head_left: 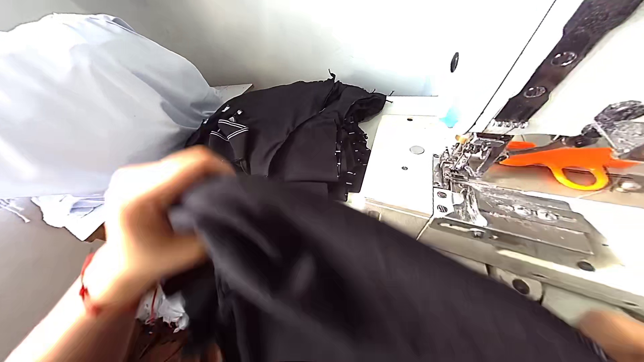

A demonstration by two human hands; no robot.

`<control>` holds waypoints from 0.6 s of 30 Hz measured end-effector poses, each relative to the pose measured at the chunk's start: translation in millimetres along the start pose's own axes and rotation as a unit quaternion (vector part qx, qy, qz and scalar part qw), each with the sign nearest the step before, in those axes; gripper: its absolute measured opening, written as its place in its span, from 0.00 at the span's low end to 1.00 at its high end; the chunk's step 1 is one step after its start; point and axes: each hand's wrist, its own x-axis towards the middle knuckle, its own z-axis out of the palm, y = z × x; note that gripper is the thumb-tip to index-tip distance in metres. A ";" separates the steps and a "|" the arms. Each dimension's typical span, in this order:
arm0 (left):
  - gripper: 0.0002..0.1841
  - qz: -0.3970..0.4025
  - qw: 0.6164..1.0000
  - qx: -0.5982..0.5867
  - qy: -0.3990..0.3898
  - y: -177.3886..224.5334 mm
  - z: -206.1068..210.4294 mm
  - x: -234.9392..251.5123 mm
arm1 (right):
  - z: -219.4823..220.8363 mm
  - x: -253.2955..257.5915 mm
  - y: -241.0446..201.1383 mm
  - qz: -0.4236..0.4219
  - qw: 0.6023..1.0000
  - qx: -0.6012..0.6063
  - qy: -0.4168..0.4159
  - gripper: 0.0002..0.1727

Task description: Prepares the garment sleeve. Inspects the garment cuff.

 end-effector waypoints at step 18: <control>0.14 -0.179 0.964 -0.198 -0.001 25.2 147.0 -66.3 | 103.6 -3.1 83.4 -0.142 0.934 -0.319 0.073 0.05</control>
